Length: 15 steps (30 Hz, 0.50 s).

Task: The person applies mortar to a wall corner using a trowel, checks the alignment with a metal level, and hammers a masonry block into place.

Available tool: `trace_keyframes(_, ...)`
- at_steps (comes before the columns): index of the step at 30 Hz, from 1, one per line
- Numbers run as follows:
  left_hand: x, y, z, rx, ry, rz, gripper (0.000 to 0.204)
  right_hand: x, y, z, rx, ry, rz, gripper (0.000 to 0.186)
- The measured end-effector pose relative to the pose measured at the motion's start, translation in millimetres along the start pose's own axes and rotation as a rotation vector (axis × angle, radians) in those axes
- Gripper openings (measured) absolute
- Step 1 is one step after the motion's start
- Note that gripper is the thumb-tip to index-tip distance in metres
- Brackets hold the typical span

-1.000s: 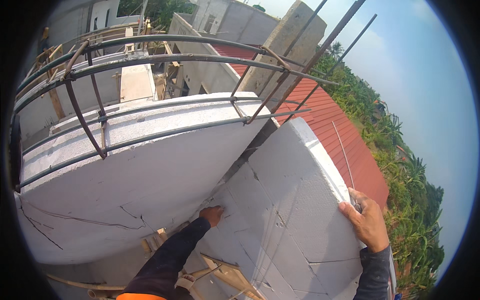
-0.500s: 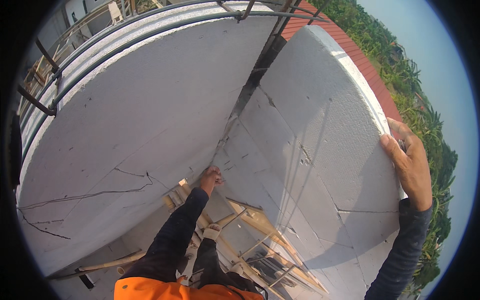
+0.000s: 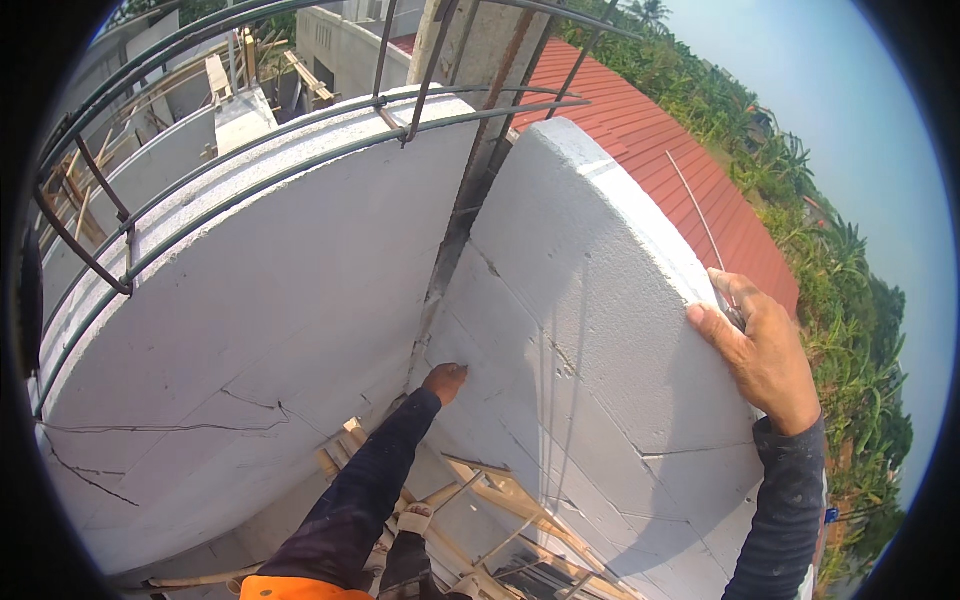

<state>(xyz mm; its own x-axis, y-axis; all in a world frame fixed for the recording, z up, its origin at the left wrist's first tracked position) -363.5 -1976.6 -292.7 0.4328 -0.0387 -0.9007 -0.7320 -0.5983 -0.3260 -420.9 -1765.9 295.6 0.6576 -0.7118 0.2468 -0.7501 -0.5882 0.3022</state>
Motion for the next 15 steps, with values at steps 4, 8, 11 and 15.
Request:
trace_keyframes(4, -32.8, -23.6, -9.0, -0.132, 0.347, 0.055, 0.049, 0.8, -0.8, 1.7, 0.023, -0.002, 0.037, 0.071)
trace_keyframes(8, -32.7, -32.6, -17.5, -0.137, 0.349, 0.055, 0.049, 8.8, 0.3, 5.1, 0.029, 0.011, -0.003, 0.072)
trace_keyframes(11, -39.5, -35.8, -19.8, -0.143, 0.36, 0.078, 0.048, 3.6, -1.7, -1.2, 0.043, -0.077, 0.027, 0.073)
trace_keyframes(15, -36.8, -31.4, -24.3, -0.125, 0.364, 0.104, 0.044, 11.5, 1.7, 0.3, 0.067, -0.084, -0.003, 0.073)
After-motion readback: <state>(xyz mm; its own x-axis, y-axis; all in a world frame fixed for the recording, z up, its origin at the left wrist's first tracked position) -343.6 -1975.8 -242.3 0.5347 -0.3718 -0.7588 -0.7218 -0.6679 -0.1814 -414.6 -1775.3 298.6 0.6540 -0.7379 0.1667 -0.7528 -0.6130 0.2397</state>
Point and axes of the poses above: each hand's wrist, its own y-axis towards the middle knuckle, its own z-axis out of the palm, x = y × z, the point moved 2 cm from there along y, towards the middle knuckle, and after that the axes turned 11 degrees about -x, right-handed, at the moved point
